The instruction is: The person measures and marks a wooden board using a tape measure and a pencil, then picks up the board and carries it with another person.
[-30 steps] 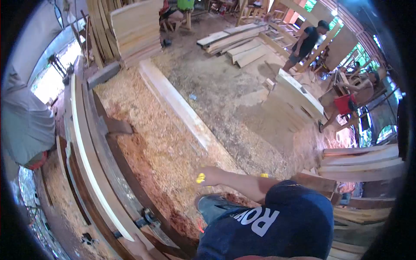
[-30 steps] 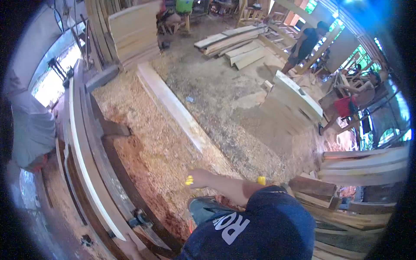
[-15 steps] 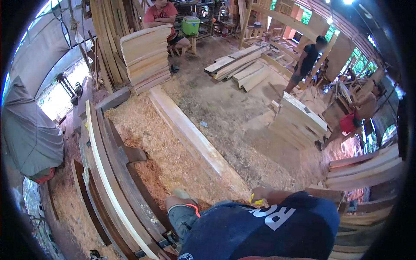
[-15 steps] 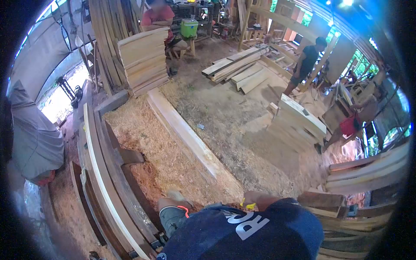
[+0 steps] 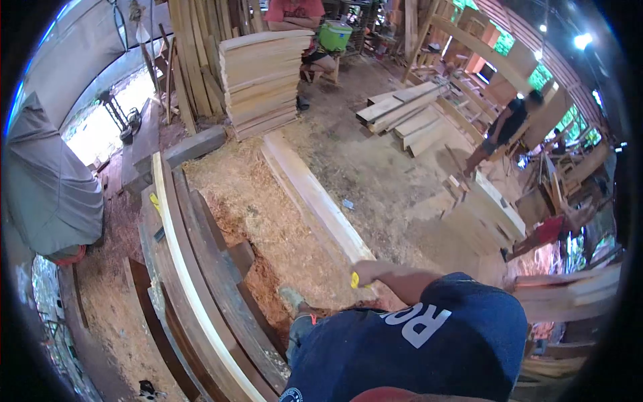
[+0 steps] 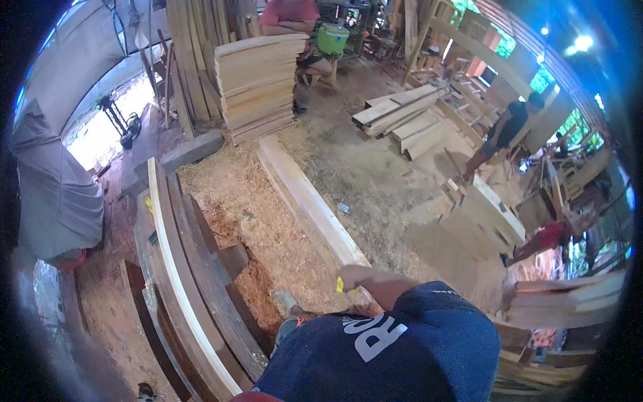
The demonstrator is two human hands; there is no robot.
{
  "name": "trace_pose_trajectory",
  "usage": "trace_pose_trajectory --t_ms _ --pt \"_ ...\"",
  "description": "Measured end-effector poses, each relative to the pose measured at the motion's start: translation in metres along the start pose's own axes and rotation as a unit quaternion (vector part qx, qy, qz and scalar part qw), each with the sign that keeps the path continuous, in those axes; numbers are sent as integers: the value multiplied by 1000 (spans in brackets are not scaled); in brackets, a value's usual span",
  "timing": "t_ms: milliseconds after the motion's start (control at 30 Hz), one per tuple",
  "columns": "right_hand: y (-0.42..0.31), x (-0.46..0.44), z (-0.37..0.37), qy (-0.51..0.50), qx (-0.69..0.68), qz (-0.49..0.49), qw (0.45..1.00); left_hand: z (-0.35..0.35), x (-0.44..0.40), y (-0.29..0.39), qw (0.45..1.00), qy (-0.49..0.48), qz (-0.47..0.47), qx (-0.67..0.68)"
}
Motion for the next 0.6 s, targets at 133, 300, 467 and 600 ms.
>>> trace_pose_trajectory --t_ms 133,300,467,600 --pt "-26 -4 133 274 -93 -20 957 2 -35 20 1000 -8 -5 14" --pt "-49 13 199 310 -106 4 945 10 -70 37 999 -16 -25 32" --pt "-16 14 153 255 -108 -73 958 -11 -160 18 995 -47 51 75" --pt "66 -2 49 97 -110 -185 972 -37 -219 39 986 -52 -2 159"
Point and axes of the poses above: each hand's wrist, its own x-axis away from the middle knuckle, its own z-axis out of the back of the hand, y = z × x, the point moved 3 cm from there along -x, towards the middle knuckle, and after that the axes turned 3 degrees about x, right-handed, at the moved point
